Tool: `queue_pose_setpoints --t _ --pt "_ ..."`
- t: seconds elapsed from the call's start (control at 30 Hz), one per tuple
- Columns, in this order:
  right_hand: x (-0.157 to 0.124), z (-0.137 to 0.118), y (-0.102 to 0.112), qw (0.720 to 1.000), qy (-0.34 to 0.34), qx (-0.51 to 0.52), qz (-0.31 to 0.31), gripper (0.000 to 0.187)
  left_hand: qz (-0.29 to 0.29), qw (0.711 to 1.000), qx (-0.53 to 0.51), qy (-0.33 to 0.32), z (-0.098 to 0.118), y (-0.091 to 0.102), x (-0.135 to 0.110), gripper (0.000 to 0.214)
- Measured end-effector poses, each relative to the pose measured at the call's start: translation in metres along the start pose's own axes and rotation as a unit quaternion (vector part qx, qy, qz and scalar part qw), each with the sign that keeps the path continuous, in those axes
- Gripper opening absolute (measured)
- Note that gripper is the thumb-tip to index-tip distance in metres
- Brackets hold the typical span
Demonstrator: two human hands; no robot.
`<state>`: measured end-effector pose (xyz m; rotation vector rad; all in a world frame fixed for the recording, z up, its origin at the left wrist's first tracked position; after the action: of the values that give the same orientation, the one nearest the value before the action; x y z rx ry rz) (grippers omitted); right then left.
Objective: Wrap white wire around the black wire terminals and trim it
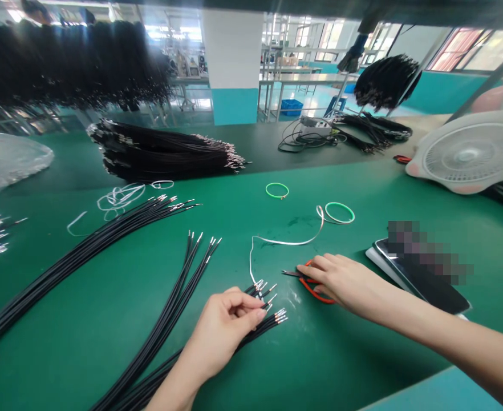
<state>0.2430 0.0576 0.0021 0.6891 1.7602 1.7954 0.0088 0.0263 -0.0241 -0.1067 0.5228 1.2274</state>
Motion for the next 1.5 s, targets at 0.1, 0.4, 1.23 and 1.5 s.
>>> queue_pose_setpoints --t 0.1,0.4,1.23,1.5 --pt "0.011 -0.015 0.013 0.993 0.013 0.096 0.063 0.026 -0.004 1.000 -0.005 -0.009 -0.002 0.000 0.001 0.025" --pt "0.050 -0.044 0.018 0.951 0.101 0.290 -0.015 0.034 -0.008 1.000 0.006 -0.014 0.001 0.001 0.001 0.021" --pt "0.116 0.039 -0.006 0.952 -0.162 0.249 0.079 0.018 0.078 0.987 0.050 -0.127 0.004 0.003 0.009 0.026" --pt "0.091 -0.016 -0.004 0.968 -0.087 0.215 0.096 0.009 0.312 0.919 0.025 -0.240 0.006 0.009 0.002 0.026"
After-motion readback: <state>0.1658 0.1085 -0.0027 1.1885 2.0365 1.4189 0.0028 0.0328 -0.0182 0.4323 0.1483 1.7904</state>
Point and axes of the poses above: each hand's wrist, its own x-axis towards the middle knuckle, its own y-axis out of the back of the hand, z = x × y, the point moved 3 cm from there along x, towards the middle knuckle, and after that the axes turned 8 degrees about y, right-handed, at the moved point
